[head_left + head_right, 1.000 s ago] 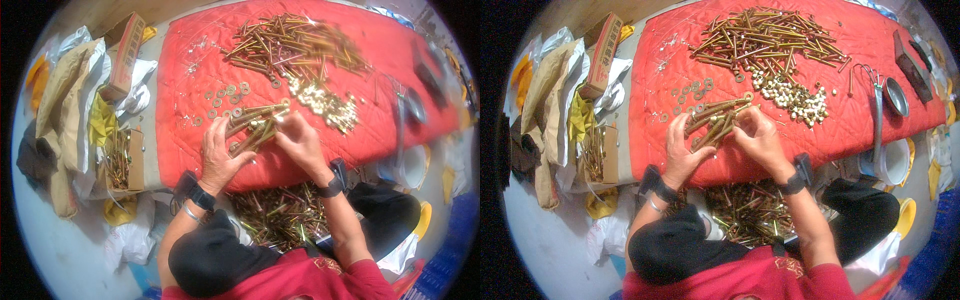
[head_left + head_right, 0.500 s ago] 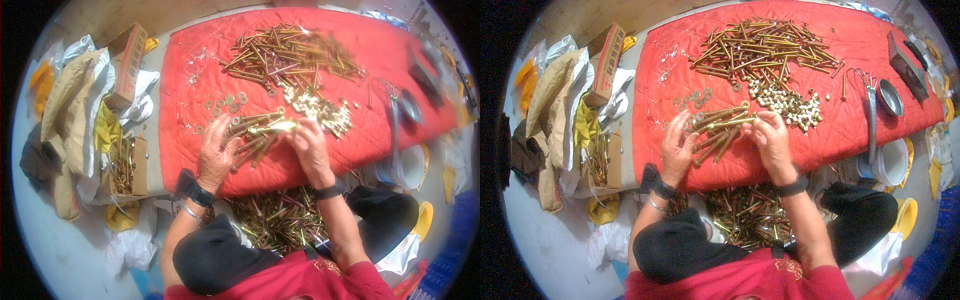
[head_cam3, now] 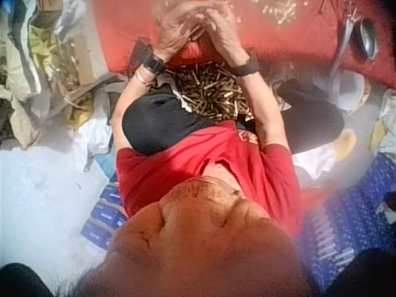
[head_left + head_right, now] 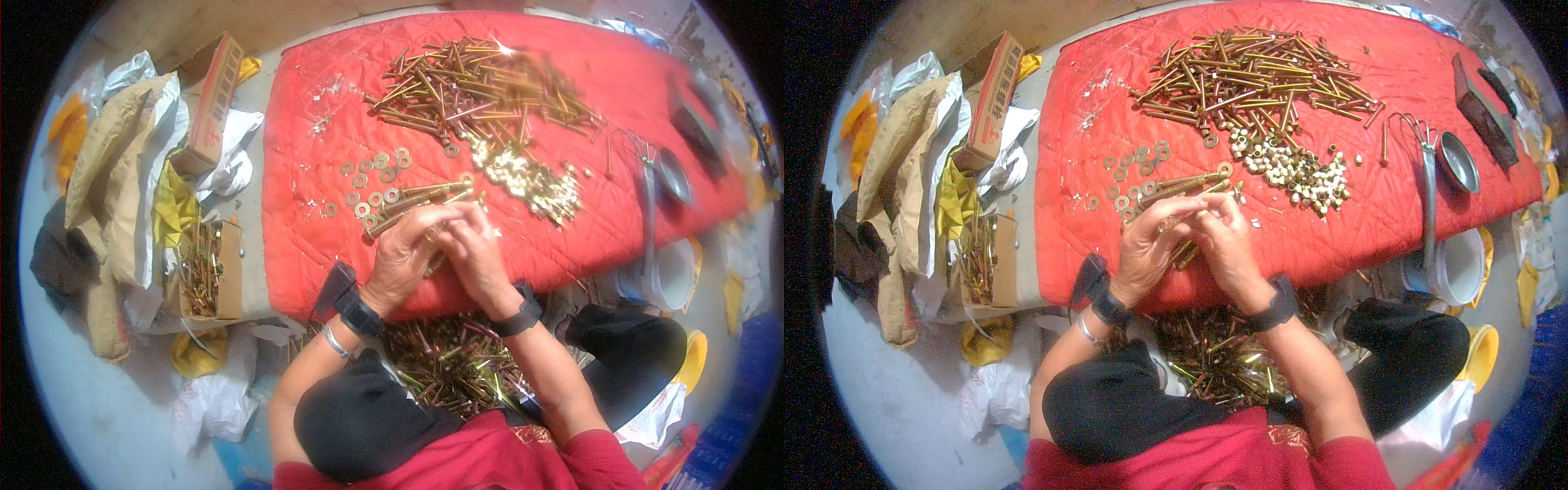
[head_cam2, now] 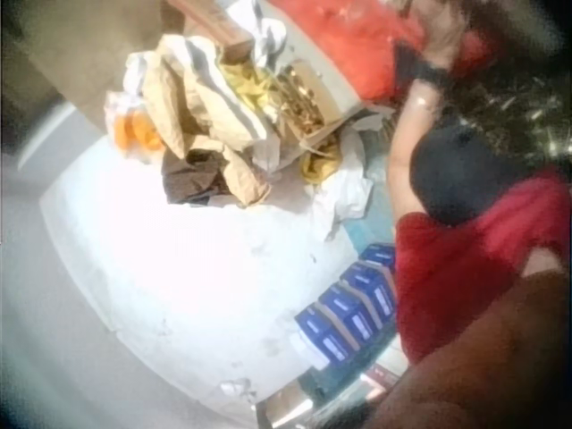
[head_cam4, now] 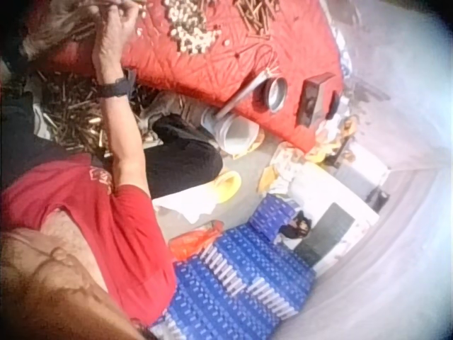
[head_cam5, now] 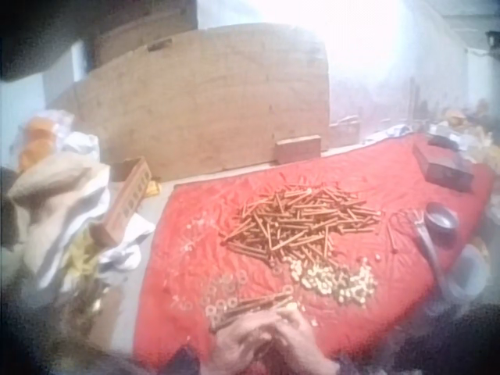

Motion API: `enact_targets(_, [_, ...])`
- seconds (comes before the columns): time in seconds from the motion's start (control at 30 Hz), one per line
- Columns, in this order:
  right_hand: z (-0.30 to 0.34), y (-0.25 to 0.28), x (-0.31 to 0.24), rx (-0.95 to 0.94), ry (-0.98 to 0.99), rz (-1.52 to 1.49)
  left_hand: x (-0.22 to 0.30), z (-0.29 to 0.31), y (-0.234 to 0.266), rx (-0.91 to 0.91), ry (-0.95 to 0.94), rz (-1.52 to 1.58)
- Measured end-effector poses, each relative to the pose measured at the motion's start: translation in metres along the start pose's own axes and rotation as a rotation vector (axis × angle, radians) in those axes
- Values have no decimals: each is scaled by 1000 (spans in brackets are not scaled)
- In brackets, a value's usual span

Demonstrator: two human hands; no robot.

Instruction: Sorting and assembling gold-colored bolts, washers, and metal components on a red surface.

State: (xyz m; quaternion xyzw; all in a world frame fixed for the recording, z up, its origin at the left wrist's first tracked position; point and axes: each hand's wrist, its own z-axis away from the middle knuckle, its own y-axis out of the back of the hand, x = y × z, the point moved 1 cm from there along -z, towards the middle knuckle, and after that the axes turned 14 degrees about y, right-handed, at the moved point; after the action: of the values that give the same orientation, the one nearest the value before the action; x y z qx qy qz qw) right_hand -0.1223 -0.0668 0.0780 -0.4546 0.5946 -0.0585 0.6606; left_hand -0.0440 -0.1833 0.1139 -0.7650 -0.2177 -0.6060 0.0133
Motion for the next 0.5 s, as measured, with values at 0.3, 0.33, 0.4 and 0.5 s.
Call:
enact_targets(0.3, [11,-5,-2,-118,-127,109,-5,-3,-3,-7,411,448])
enact_targets(0.33, [16,-7,-3,-175,-150,122,-2,-6,1,-31,492,531])
enact_targets(0.4, [19,-21,-5,-161,-116,153,-1,-12,-7,74,415,538])
enact_targets(0.5, [18,-37,-20,-239,-57,600,3,-12,3,-1,458,721])
